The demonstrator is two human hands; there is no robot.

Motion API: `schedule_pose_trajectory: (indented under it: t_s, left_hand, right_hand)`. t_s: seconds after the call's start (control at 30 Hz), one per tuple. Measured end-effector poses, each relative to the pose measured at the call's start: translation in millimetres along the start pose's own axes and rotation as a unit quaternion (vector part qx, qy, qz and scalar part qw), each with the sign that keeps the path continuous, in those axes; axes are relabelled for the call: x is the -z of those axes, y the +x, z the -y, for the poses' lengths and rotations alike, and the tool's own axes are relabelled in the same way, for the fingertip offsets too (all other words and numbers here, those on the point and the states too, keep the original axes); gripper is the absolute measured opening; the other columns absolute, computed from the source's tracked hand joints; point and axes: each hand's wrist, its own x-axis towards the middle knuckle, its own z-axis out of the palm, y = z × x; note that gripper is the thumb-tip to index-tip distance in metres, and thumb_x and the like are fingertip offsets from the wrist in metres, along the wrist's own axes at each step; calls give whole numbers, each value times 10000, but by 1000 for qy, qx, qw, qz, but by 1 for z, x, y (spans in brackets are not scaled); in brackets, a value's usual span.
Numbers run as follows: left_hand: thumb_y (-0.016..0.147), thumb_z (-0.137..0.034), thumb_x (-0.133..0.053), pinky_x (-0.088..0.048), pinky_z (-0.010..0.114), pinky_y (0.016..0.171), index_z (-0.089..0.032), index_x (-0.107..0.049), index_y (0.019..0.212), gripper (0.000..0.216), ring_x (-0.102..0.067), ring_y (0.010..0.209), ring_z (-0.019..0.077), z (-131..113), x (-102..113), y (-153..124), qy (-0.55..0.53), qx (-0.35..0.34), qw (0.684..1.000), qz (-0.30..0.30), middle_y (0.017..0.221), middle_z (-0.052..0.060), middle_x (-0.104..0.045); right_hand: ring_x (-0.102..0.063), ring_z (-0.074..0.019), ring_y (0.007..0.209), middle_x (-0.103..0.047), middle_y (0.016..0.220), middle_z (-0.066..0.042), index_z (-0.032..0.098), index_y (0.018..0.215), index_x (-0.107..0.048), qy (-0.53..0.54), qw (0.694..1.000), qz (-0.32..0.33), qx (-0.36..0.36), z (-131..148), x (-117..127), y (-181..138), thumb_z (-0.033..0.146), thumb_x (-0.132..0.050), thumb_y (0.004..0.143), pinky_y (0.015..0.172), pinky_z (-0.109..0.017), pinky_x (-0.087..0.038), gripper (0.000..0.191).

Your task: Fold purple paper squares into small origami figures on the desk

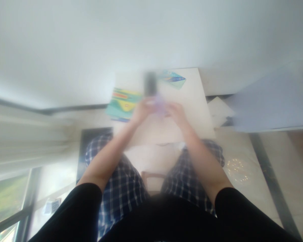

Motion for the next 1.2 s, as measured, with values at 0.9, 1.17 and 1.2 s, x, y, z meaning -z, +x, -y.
schedule_pose_trajectory:
  t_s: [0.9, 1.17, 1.2]
  left_hand:
    - [666, -637, -762, -543, 442, 985, -205, -760, 866, 476, -691, 1099, 332, 11, 3, 2, -8, 35, 998, 44, 972, 96, -773]
    - [640, -661, -760, -571, 405, 915, -167, -756, 870, 545, -713, 1026, 320, 19, -2, 5, 8, 75, 997, -16, 946, 126, -770]
    - [636, -669, -759, -570, 402, 917, -170, -756, 869, 550, -713, 1025, 315, 20, -2, 5, 4, 71, 997, -13, 946, 122, -772]
  right_hand:
    - [-723, -168, 700, -766, 847, -49, 180, 956, -684, 82, 990, 102, -57, 12, -12, -10, 406, -842, 662, 605, -293, -625, 403]
    - [-683, -124, 549, -712, 624, -9, 152, 790, -676, 40, 984, 149, -94, 23, -5, -13, 227, -756, 802, 531, -216, -578, 110]
    - [-674, -121, 534, -703, 605, -5, 154, 781, -674, 40, 984, 148, -95, 23, -5, -13, 255, -750, 814, 513, -209, -568, 131]
